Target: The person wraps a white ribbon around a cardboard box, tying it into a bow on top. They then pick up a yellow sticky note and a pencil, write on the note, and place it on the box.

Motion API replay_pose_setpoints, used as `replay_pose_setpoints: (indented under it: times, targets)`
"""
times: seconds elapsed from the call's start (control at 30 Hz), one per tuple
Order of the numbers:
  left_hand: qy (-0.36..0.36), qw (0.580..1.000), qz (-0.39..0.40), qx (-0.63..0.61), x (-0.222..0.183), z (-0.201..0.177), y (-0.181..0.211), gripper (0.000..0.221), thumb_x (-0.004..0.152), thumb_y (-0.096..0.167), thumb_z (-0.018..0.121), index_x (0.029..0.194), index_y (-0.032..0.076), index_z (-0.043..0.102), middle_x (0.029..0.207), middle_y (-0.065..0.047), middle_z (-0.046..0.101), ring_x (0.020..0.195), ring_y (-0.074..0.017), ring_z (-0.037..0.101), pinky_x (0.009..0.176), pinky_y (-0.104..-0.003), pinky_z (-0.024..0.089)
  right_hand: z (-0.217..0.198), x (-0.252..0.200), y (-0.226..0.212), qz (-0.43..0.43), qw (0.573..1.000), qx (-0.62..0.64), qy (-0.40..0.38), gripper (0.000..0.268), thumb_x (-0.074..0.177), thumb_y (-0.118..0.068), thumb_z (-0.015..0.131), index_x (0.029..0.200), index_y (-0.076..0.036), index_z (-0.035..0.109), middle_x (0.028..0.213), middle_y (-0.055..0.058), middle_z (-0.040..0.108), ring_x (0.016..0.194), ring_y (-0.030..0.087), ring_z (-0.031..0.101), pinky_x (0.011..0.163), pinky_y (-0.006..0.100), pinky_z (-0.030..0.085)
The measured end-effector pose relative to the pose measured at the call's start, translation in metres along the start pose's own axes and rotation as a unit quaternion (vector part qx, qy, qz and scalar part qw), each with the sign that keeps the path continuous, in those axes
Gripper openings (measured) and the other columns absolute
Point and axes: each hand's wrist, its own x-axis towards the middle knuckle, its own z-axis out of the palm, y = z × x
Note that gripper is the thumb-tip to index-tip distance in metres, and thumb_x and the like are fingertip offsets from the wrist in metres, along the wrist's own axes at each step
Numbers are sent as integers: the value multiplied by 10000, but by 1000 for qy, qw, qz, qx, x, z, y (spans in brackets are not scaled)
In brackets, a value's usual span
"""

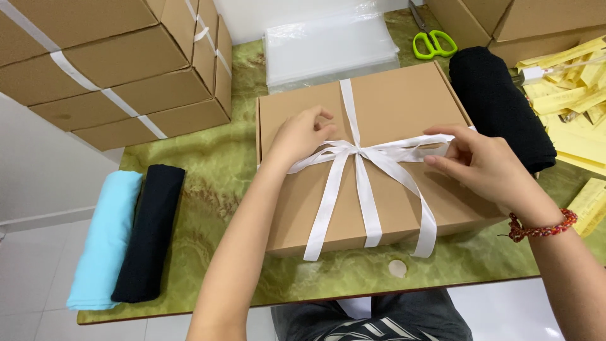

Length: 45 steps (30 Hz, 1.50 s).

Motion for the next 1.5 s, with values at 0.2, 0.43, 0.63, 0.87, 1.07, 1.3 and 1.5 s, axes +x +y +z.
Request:
replay_pose_setpoints:
  times: [0.2,0.43,0.63,0.87,1.07,1.3,1.5]
  targets:
    - [-65,996,51,-15,-18,-13,-41,524,832,396,851,1306,238,692,1187,45,744,1077,-132,682,939,-299,520,12,23,26,27,997,-53,43,196,955,-322,792,1111,-205,813,692,17,639,660,169,583,709,324,435]
    - [-50,995,80,44,-47,-36,-34,375,889,184,760,1263,165,759,1081,-149,805,1124,-389,742,993,-502,566,24,88,34,-35,981,2,189,175,975,-191,833,1149,-176,826,754,15,737,700,236,729,711,329,543]
    - [-69,995,43,53,-55,-45,-8,468,888,198,774,1353,170,730,1188,-157,797,1202,-390,718,1035,-512,549,33,104,37,6,987,45,153,243,885,-151,778,1105,-249,815,654,-33,725,622,192,733,705,308,555]
    - [16,962,265,62,-16,22,63,368,944,285,772,1302,218,720,1253,-134,633,1225,-426,628,1029,-531,517,-4,38,34,56,984,130,110,537,908,-196,804,1426,-165,662,1041,107,805,964,249,782,857,368,594]
    - [-43,919,391,2,8,113,172,261,958,209,734,1216,171,726,1273,-132,636,1237,-417,662,1006,-552,560,-36,-10,124,58,957,171,225,451,994,-107,770,1430,-95,655,1123,150,758,1068,267,735,855,389,615]
    - [-182,907,379,34,40,191,221,282,997,309,689,1238,178,754,1318,-134,685,1352,-428,603,1128,-784,354,-82,-46,273,206,936,-15,286,213,1045,-217,727,1242,-207,809,1165,62,790,1127,276,733,948,466,589]
    - [-244,882,376,145,33,198,200,552,1000,572,546,997,104,839,1056,-160,801,1283,-385,645,1276,-721,-44,-76,-28,321,203,946,-89,235,239,984,-214,749,1206,-186,833,1176,113,787,1094,329,744,969,479,566]
